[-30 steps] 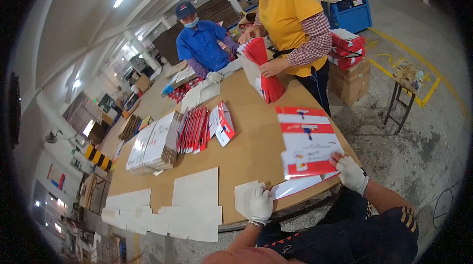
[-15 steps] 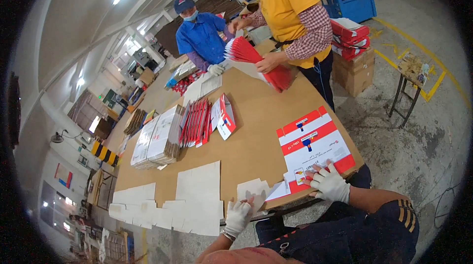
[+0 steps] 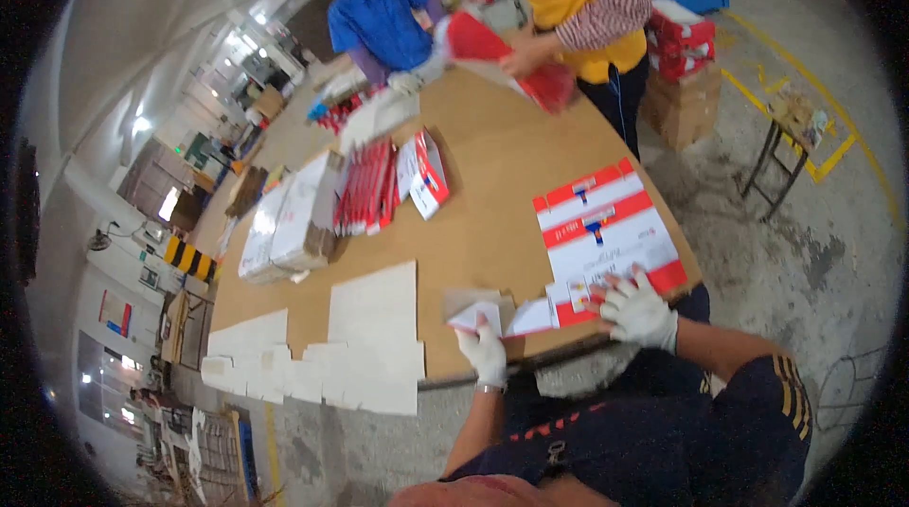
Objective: Organize and stack paper components at a large industrial work table.
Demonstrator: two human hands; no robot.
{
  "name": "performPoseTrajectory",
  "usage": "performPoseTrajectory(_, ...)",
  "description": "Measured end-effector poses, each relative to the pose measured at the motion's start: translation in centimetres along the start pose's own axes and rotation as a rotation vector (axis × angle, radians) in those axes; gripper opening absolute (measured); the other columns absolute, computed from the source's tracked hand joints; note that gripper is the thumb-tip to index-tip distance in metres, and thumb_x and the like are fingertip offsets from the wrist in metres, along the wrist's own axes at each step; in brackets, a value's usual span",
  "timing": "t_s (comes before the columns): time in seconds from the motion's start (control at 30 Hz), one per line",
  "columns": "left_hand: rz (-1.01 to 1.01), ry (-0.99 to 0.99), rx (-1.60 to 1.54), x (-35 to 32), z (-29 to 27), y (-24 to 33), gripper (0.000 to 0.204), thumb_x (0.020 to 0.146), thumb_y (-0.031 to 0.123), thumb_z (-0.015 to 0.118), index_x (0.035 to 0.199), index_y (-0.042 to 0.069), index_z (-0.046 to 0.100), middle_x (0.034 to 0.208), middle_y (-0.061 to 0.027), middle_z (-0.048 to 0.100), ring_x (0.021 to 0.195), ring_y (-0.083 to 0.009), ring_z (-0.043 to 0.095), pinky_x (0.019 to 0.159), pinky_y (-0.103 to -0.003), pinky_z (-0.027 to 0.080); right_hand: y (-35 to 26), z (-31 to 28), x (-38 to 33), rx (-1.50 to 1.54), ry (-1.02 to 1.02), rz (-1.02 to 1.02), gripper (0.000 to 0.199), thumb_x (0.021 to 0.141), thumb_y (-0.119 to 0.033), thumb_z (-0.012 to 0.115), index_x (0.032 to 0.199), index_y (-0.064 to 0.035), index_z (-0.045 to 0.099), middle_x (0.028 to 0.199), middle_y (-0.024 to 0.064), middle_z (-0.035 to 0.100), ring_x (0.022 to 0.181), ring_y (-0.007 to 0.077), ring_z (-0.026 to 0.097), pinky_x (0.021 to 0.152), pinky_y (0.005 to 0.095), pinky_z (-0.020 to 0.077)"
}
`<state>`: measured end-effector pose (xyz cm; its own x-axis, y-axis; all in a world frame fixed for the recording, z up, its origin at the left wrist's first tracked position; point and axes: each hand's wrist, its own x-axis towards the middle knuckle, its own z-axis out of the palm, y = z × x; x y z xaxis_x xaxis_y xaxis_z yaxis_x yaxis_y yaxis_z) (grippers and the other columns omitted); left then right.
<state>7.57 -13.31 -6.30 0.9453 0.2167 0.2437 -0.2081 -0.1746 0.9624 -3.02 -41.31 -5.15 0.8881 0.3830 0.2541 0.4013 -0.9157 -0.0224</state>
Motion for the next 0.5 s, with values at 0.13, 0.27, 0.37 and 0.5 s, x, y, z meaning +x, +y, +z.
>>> performPoseTrajectory(0.13, 0.242, -0.366, 0.504, -0.3, 0.2, 0.9, 0.048, 0.089, 0.005, 0.055, 0.134, -0.004, 0.040, 0.129, -0.0223, 0.051, 0.117, -0.0364, 0.052, 0.097, -0.042, 0.043, 0.9, -3.2, 1.6, -0.107, -0.134, -0.041, 0.056, 0.085, -0.016, 0.050, 0.140, -0.0234, 0.042, 0.139, 0.0052, 0.047, 0.130, 0.0278, 0.040, 0.102, 0.0605, 0.0275)
performPoseTrajectory(0.27, 0.730, -0.815, 0.765, 0.9, 0.5, 1.4, 0.073, 0.081, 0.023, 0.066, 0.143, 0.002, 0.034, 0.152, -0.0223, 0.025, 0.143, -0.0354, 0.022, 0.112, -0.057, 0.017, 1.0, -3.1, 2.8, -0.100, -0.109, -0.057, 0.051, 0.086, -0.014, 0.048, 0.136, -0.0211, 0.047, 0.145, 0.0057, 0.042, 0.136, 0.0268, 0.036, 0.105, 0.0605, 0.0260)
performPoseTrajectory(0.37, 0.774, -0.839, 0.769, -0.3, 0.7, 2.5, 0.074, 0.083, 0.036, 0.063, 0.144, 0.006, 0.034, 0.153, -0.0209, 0.024, 0.142, -0.0389, 0.020, 0.110, -0.062, 0.013, 0.9, -2.4, 2.3, -0.079, -0.124, -0.034, 0.051, 0.087, -0.013, 0.047, 0.136, -0.0219, 0.046, 0.145, 0.0055, 0.042, 0.136, 0.0270, 0.035, 0.105, 0.0629, 0.0259)
performPoseTrajectory(0.5, 0.729, -0.817, 0.942, -1.3, 1.3, 2.5, 0.074, 0.082, 0.046, 0.061, 0.145, 0.016, 0.037, 0.154, -0.0192, 0.022, 0.143, -0.0389, 0.018, 0.107, -0.067, 0.013, 0.3, -1.7, 1.8, -0.089, -0.136, -0.037, 0.054, 0.088, -0.014, 0.048, 0.140, -0.0243, 0.042, 0.146, 0.0048, 0.040, 0.137, 0.0275, 0.034, 0.102, 0.0675, 0.0269)
